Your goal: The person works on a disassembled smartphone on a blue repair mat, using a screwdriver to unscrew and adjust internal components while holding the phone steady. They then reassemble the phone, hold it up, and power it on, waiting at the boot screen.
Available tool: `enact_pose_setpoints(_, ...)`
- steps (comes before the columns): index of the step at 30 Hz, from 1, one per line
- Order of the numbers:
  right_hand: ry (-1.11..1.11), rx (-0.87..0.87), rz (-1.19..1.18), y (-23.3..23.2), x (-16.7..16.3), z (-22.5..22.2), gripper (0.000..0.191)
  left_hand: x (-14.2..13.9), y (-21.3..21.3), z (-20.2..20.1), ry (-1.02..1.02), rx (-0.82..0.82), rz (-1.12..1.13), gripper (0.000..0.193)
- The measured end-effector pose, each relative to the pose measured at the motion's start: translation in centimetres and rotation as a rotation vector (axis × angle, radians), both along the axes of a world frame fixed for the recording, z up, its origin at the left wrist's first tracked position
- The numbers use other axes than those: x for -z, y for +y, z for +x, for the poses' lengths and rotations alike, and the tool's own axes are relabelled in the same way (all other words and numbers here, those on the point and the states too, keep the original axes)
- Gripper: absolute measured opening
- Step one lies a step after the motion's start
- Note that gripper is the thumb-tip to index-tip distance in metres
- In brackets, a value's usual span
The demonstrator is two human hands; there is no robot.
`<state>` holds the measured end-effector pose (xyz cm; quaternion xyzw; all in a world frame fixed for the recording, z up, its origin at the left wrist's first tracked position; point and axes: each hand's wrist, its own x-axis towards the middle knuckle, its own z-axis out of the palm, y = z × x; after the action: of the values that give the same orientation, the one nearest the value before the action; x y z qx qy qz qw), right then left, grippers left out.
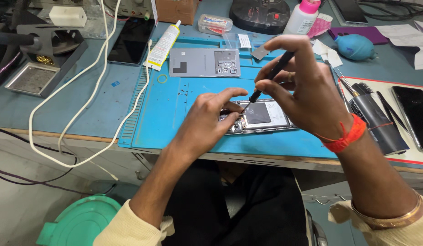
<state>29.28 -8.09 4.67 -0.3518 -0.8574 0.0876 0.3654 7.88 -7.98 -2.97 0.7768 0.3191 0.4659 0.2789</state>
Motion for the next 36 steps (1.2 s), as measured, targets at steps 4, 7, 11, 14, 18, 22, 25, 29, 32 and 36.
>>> enact_pose_setpoints(4,0.010,-0.031,-0.052,0.8,0.6,-0.2,0.054,0.4,-0.6,-0.2,0.189,-0.111,0.166,0.045)
enact_pose_setpoints(7,0.004,-0.025,-0.048,1.0,0.7,-0.2,0.052,0.6,-0.9,-0.3,0.177,-0.106,0.073,0.047)
enact_pose_setpoints(11,0.021,-0.033,-0.066,1.1,0.8,-0.4,0.051,0.7,-0.9,-0.3,0.149,-0.103,0.071,0.049)
enact_pose_setpoints(14,0.024,-0.067,-0.083,1.0,0.6,-0.7,0.050,0.8,-0.9,-0.3,0.118,-0.083,0.051,0.050)
enact_pose_setpoints(18,0.101,-0.285,-0.358,0.7,-0.6,-0.8,0.051,0.7,-0.9,-0.2,0.145,-0.123,0.071,0.041)
enact_pose_setpoints(22,-0.119,-0.071,-0.187,0.9,-1.7,-1.2,0.049,0.6,-1.2,-0.4,0.150,-0.167,0.125,0.045)
enact_pose_setpoints(25,-0.148,0.181,-0.203,1.1,-1.7,-1.9,0.051,0.6,-1.1,-1.4,0.155,-0.211,0.198,0.043)
enact_pose_setpoints(29,0.051,-0.226,-0.273,1.0,-1.5,-1.7,0.047,0.5,0.0,-3.8,0.210,-0.327,0.236,0.036)
enact_pose_setpoints(32,-0.017,-0.132,-0.208,1.1,-1.5,-1.3,0.045,0.6,1.1,-6.3,0.291,-0.419,0.131,0.029)
enact_pose_setpoints(36,-0.102,0.265,-0.267,1.4,-0.9,-1.5,0.049,0.8,2.7,-8.5,0.461,-0.542,0.099,0.023)
